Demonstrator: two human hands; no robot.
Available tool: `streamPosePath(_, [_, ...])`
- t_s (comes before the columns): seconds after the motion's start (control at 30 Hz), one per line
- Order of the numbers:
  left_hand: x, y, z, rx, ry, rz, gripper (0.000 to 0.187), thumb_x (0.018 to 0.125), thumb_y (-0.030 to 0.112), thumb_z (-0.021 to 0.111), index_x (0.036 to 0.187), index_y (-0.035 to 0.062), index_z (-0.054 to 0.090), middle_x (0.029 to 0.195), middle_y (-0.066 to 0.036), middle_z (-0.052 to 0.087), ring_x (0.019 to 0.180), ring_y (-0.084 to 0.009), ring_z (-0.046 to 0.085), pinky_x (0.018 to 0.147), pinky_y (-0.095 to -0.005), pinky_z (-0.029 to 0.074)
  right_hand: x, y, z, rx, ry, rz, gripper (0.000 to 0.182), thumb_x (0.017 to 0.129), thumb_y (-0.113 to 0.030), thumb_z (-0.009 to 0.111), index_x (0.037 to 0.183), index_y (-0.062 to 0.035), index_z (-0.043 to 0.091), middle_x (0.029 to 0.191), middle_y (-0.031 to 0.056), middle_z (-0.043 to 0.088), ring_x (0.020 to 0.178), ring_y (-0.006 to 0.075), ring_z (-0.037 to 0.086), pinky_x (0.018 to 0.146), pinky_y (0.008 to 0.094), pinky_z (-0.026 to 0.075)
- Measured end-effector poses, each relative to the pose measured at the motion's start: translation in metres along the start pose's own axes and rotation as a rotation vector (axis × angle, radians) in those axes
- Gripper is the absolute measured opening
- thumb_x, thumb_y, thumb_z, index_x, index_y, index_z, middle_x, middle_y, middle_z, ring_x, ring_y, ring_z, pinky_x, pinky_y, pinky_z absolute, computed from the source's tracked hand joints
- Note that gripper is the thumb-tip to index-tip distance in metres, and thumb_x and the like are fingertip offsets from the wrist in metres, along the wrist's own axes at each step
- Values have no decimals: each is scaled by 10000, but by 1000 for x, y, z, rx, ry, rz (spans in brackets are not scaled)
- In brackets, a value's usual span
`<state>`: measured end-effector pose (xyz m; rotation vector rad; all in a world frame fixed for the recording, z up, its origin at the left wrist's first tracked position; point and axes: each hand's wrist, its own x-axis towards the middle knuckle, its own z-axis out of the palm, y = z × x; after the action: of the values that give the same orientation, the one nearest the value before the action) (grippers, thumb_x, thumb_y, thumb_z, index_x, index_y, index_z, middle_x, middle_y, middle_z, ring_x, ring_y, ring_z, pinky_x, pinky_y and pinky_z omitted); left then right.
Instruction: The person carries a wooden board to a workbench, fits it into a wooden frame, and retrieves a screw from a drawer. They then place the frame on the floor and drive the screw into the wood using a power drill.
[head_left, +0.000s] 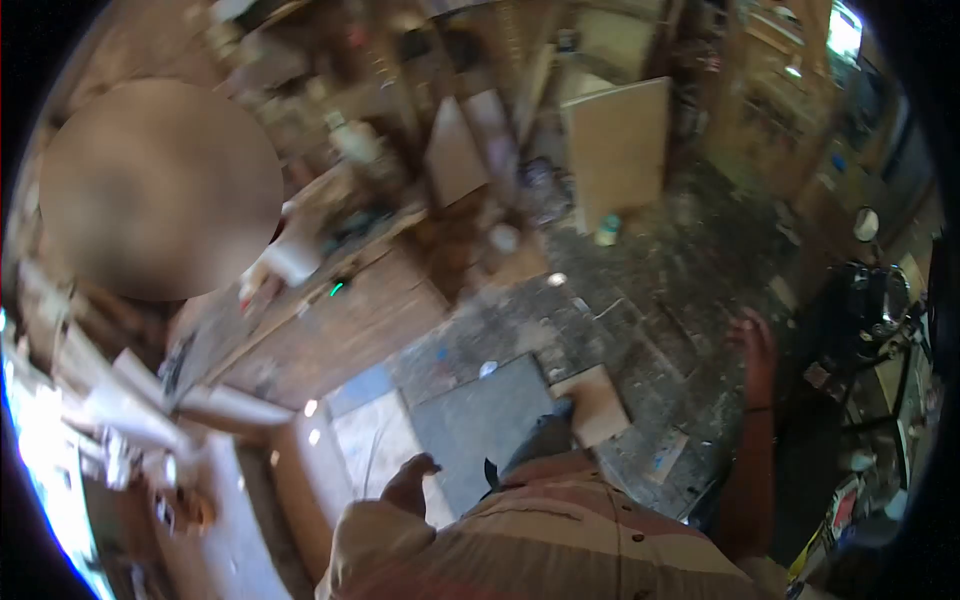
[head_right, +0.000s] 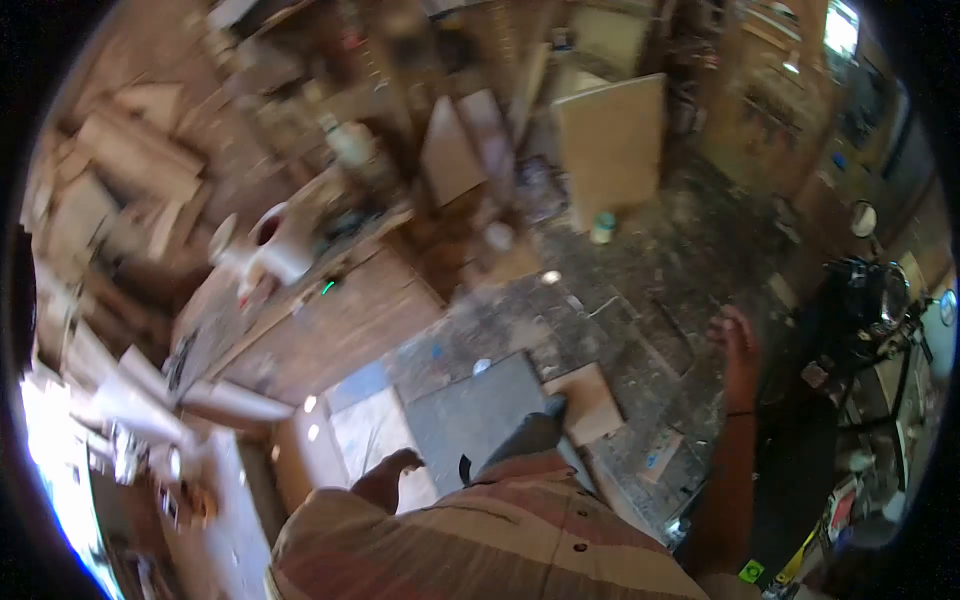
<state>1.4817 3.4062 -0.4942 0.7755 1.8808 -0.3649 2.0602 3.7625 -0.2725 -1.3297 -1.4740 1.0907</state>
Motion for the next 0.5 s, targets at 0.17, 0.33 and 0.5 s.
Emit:
streamPosePath(0.17, [171, 292, -148, 222, 323, 339, 470, 793, 427, 650, 1055, 38, 669, 1075, -169, 663, 1010, -308, 625, 852, -429, 489, 68, 227, -51, -822, -333, -90, 214, 954, -152, 417, 1013, -61, 602, 1013, 120, 612, 958, 265, 583, 791, 431, 481])
streamPosePath(0.33, [70, 720, -327, -41, 154, 997, 318, 895, 302, 615, 1140, 99, 611, 1055, -110, 672, 937, -257, 648, 810, -388, 513, 31, 285, -115, -509, -283, 1109, 317, 938, -266, 456, 1129, -44, 579, 1076, 185, 613, 984, 303, 585, 846, 450, 475])
streamPosePath(0.5, [171, 994, -407, -311, 47, 976, 307, 893, 246, 622, 1138, 63, 609, 1027, -75, 678, 923, -196, 645, 783, -356, 521, 210, 339, -155, -345, -170, 1271, 434, 916, -350, 516, 1202, -25, 545, 1099, 205, 610, 961, 295, 598, 847, 429, 480])
